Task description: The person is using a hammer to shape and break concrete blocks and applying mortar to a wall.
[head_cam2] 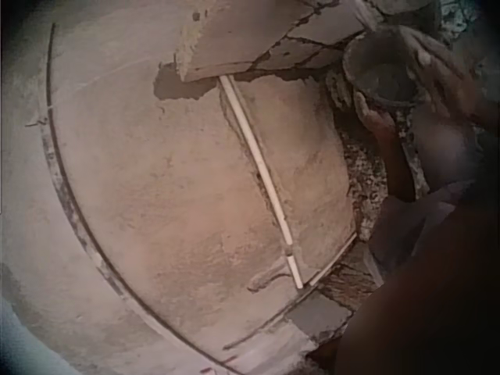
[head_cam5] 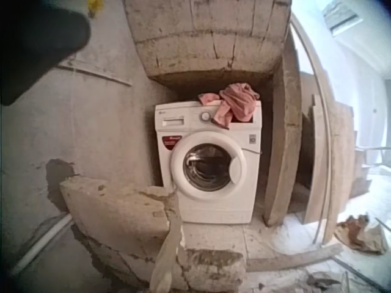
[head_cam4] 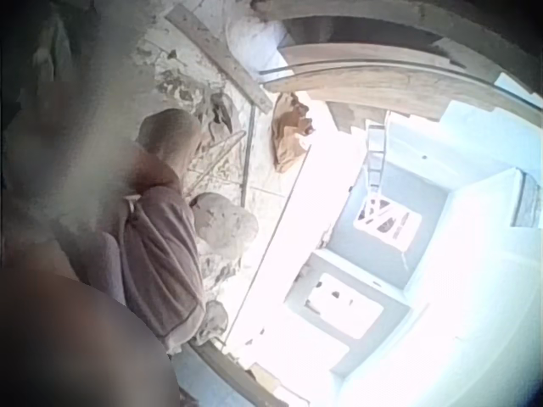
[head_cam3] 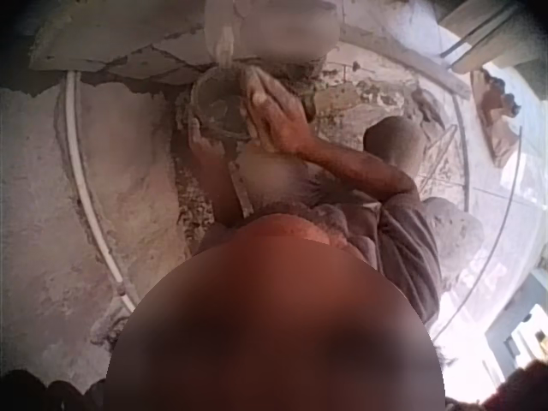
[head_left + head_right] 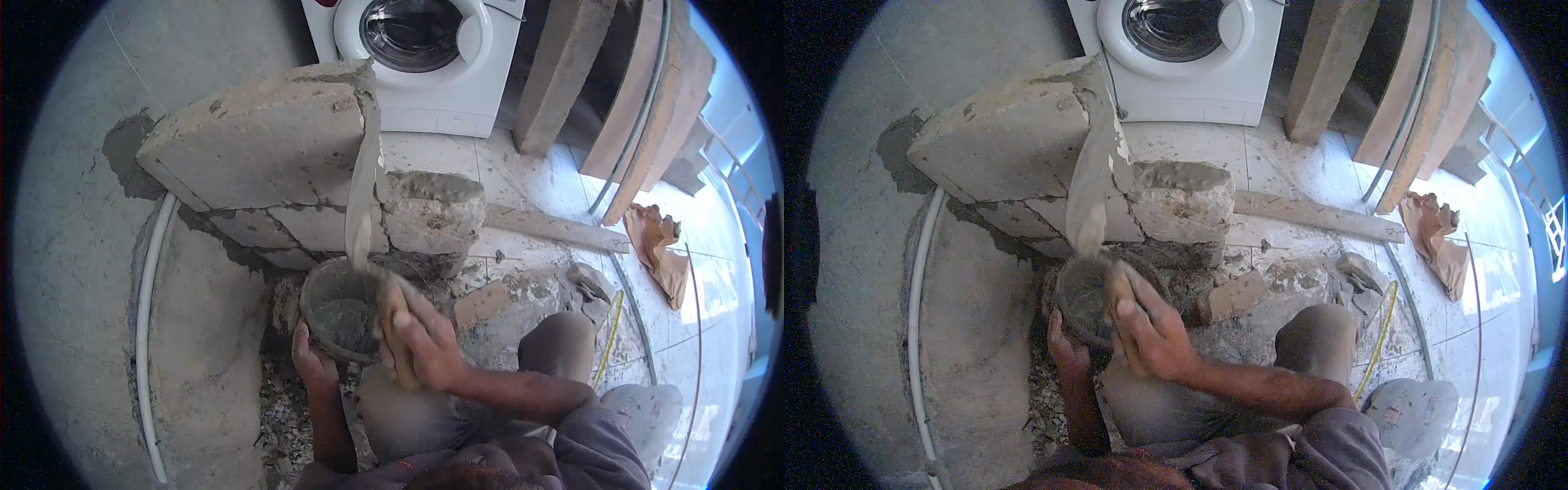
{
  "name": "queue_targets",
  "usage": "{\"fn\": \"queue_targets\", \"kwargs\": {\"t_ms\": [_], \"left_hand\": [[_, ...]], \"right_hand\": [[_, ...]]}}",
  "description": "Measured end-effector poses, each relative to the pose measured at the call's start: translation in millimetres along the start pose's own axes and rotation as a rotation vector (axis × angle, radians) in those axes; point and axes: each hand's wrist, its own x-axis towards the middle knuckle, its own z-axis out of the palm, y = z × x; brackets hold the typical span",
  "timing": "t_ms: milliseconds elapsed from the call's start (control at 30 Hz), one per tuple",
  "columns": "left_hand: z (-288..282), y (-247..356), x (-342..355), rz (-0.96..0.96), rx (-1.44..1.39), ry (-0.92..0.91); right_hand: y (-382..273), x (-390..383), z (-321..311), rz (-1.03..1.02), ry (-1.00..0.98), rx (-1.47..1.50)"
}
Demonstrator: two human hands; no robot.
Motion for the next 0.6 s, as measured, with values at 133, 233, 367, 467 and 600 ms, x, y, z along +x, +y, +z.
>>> {"fn": "queue_targets", "kwargs": {"t_ms": [133,233,367,467,600], "left_hand": [[17.3,6.2,-4.1,-0.091,-0.111,0.162],[4.0,3.1,1.0,-0.085,-0.098,0.151],[13.6,1.8,-0.8,-0.074,-0.096,0.091],[4.7,-4.9,3.8,-0.063,-0.115,0.075],[7.4,-1.7,2.2,-0.023,-0.033,0.075]], "right_hand": [[-0.5,-31.3,-26.5,0.064,-0.049,-0.059],[-30.9,-12.0,-36.7,0.084,-0.071,0.059],[-70.7,21.3,-18.7,0.070,-0.005,0.203],[-75.4,13.3,-1.4,0.044,-0.057,0.184],[-61.9,-10.2,-28.1,0.089,-0.183,0.086]]}}
